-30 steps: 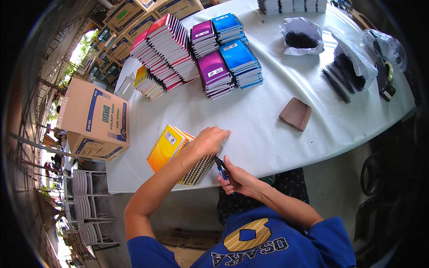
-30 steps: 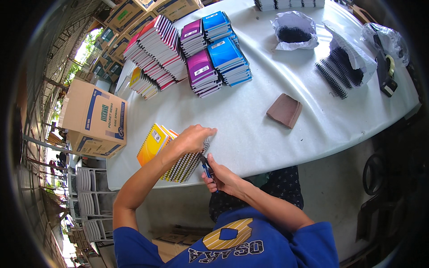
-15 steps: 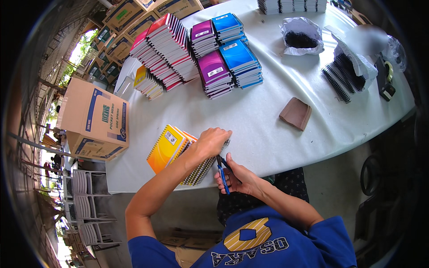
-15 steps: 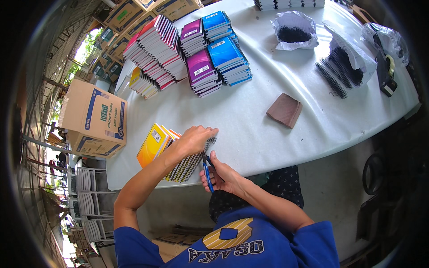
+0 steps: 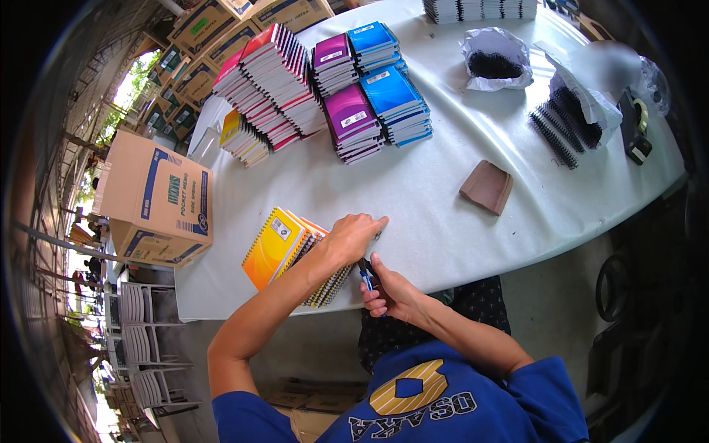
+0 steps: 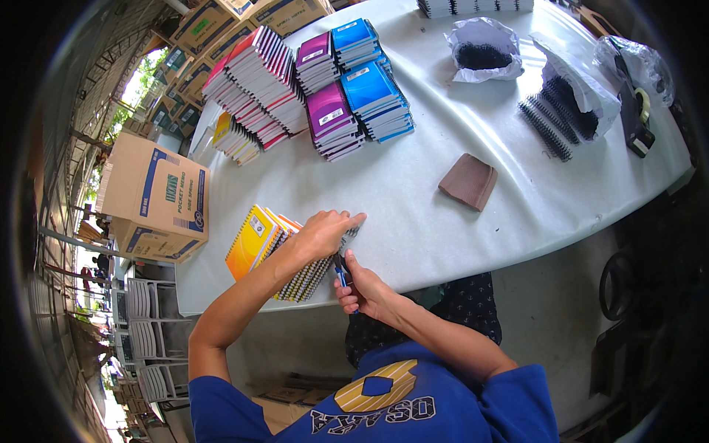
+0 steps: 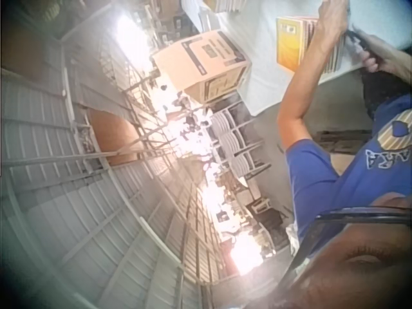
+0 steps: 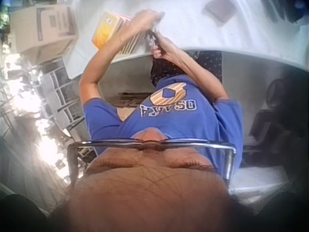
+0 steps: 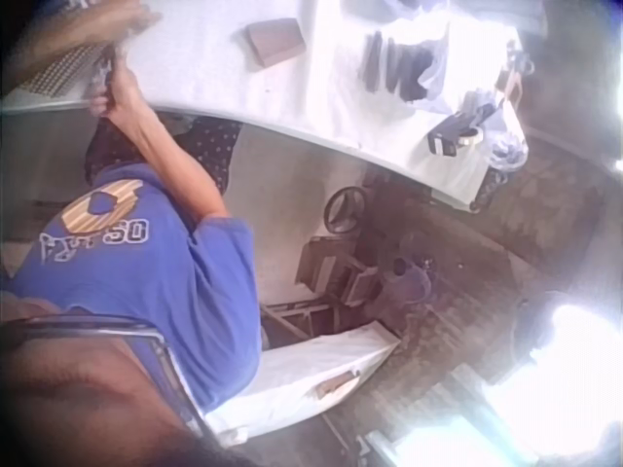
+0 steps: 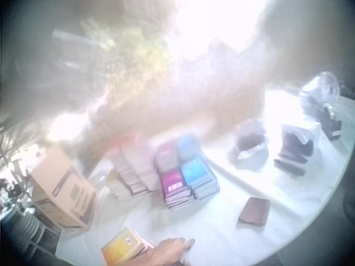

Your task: The person organizes and stacks small spiral notebooks by hand, uses pliers to trim the wire coils, and then places the notebooks into a cardboard box.

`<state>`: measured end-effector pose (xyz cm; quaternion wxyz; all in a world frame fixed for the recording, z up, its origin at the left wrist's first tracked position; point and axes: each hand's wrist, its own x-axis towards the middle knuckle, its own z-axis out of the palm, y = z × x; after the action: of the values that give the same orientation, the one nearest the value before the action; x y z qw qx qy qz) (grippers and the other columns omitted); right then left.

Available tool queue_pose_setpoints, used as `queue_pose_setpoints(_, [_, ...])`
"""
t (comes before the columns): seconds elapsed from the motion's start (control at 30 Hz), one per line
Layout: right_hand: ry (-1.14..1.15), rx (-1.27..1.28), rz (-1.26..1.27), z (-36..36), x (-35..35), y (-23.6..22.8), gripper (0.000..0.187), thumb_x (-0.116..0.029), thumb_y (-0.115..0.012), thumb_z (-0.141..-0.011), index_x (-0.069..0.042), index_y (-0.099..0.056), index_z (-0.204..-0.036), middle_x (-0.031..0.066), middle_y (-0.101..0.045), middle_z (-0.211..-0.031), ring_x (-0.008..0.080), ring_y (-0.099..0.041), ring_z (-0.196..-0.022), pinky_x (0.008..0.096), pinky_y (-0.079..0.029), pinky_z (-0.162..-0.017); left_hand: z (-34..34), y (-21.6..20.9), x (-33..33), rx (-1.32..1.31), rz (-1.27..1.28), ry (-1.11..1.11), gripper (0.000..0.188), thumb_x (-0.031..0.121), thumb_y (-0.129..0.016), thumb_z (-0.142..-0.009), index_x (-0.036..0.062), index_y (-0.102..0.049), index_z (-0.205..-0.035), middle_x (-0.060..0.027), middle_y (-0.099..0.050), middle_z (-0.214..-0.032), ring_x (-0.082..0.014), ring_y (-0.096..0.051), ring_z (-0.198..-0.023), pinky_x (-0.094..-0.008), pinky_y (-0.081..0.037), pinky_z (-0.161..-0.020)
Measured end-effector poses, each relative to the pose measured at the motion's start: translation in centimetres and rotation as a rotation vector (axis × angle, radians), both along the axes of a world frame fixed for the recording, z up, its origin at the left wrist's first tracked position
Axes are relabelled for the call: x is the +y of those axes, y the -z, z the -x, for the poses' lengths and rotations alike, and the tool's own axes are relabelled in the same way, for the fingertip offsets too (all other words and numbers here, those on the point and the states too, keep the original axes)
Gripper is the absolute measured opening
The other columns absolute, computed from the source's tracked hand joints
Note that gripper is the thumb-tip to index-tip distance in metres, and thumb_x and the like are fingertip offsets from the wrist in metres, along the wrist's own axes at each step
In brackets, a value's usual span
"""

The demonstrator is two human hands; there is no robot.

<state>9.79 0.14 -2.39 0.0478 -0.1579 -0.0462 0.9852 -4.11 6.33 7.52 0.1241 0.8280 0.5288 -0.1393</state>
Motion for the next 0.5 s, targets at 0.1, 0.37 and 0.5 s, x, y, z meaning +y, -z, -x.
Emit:
queue_pose_setpoints(0.1, [0.021, -0.231, -0.075, -0.2, -0.5, -3.0, 0.075, -0.073, -0.025, -0.091, -0.004, -0.053, -0.085, 0.0028, -0.046, -0.068, 0.0173, -0.045, -0.06, 0.0333, -0.045, -0.058, -0.1, 0.0, -0.2, -0.014, 0.006, -0.012, 0.054, -0.004, -0.057, -0.075, 0.0062, -0.053, -0.127, -0.0207, -0.065, -0.093, -0.0382, -0.066, -0.088, -0.0449, -0.054, -0.072])
queue_pose_setpoints(0.37, [0.054, -0.353, 0.013, 0.4, 0.1, -3.0, 0.074, -0.073, -0.027, -0.091, -0.003, -0.053, -0.087, 0.0028, -0.045, -0.067, 0.0168, -0.044, -0.057, 0.0316, -0.044, -0.055, -0.5, 0.1, -0.1, 0.051, 0.064, -0.058, 0.067, -0.004, -0.058, -0.072, 0.0137, -0.048, -0.136, -0.0175, -0.063, -0.107, -0.0363, -0.064, -0.09, -0.045, -0.053, -0.076])
queue_pose_setpoints(0.5, [0.046, -0.131, 0.015, -0.9, 0.4, -1.3, 0.071, -0.072, -0.034, -0.091, -0.003, -0.052, -0.085, 0.0013, -0.042, -0.061, 0.0148, -0.04, -0.05, 0.0272, -0.039, -0.048, -0.8, 0.8, -0.8, 0.01, -0.029, -0.039, 0.068, -0.004, -0.059, -0.072, 0.013, -0.046, -0.137, -0.0189, -0.062, -0.108, -0.0364, -0.064, -0.09, -0.0454, -0.053, -0.077])
